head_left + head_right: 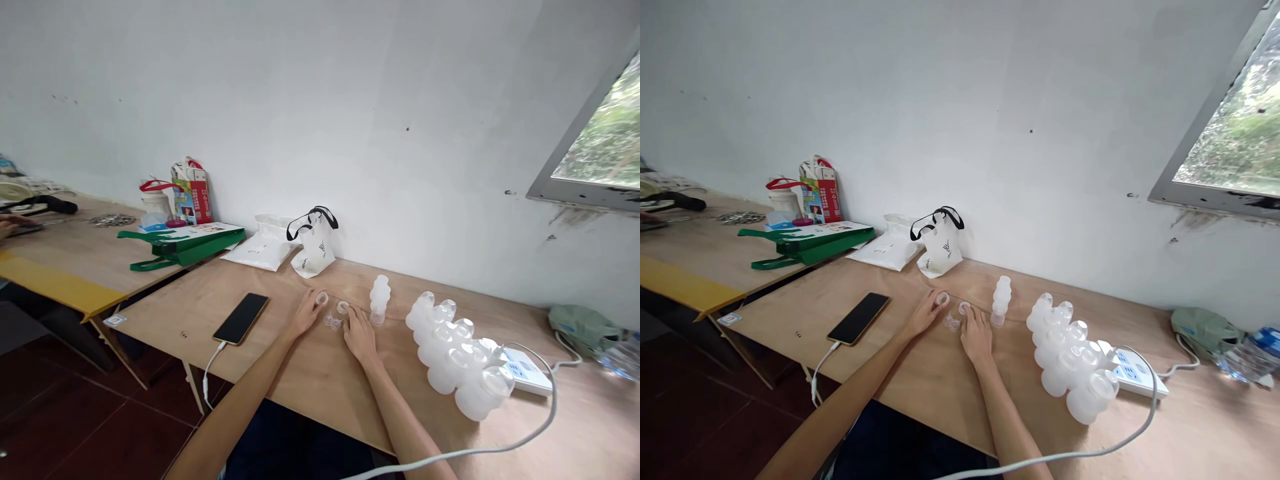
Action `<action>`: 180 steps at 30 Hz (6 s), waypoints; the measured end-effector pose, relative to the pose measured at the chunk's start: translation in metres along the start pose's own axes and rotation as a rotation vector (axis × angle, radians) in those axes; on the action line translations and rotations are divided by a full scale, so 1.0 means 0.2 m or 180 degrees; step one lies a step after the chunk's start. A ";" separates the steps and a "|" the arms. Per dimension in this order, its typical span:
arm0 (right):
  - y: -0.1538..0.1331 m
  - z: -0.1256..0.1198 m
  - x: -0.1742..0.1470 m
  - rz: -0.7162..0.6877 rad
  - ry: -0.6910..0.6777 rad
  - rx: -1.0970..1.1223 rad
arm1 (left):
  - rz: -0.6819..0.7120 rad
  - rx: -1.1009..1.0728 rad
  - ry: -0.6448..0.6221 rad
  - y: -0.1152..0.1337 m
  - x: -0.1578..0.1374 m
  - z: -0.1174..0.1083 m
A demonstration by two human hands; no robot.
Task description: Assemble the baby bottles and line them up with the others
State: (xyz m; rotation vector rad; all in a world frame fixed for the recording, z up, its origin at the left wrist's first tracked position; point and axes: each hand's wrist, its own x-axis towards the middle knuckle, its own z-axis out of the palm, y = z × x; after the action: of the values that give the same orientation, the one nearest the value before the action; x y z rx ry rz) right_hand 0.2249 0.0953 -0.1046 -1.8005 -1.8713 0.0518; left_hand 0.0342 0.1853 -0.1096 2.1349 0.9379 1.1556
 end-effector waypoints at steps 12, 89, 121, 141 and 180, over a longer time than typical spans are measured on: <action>0.00 0.01 0.00 -0.0292 -0.0388 0.0125 | -0.0174 -0.0035 -0.0063 0.01 0.00 0.01; -0.08 -0.02 -0.05 -0.0065 -0.0236 0.0214 | 0.0222 0.0532 -0.0904 0.17 -0.13 -0.15; 0.04 -0.13 0.03 0.0570 0.2042 0.0289 | 0.0286 0.0627 -0.1208 0.19 -0.11 -0.15; 0.11 -0.06 0.03 0.0828 0.1513 0.0133 | -0.0175 -0.0107 -0.0690 0.23 -0.16 -0.17; -0.11 -0.44 -0.47 -0.0211 -0.0258 0.0765 | 0.0061 0.0355 -0.0518 0.25 -0.36 -0.11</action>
State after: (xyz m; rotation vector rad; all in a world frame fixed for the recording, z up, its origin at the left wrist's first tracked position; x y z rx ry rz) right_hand 0.2356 -0.0240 -0.0536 -1.5937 -1.8897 0.3164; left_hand 0.0034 0.1008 -0.0989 2.2923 0.9290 0.9414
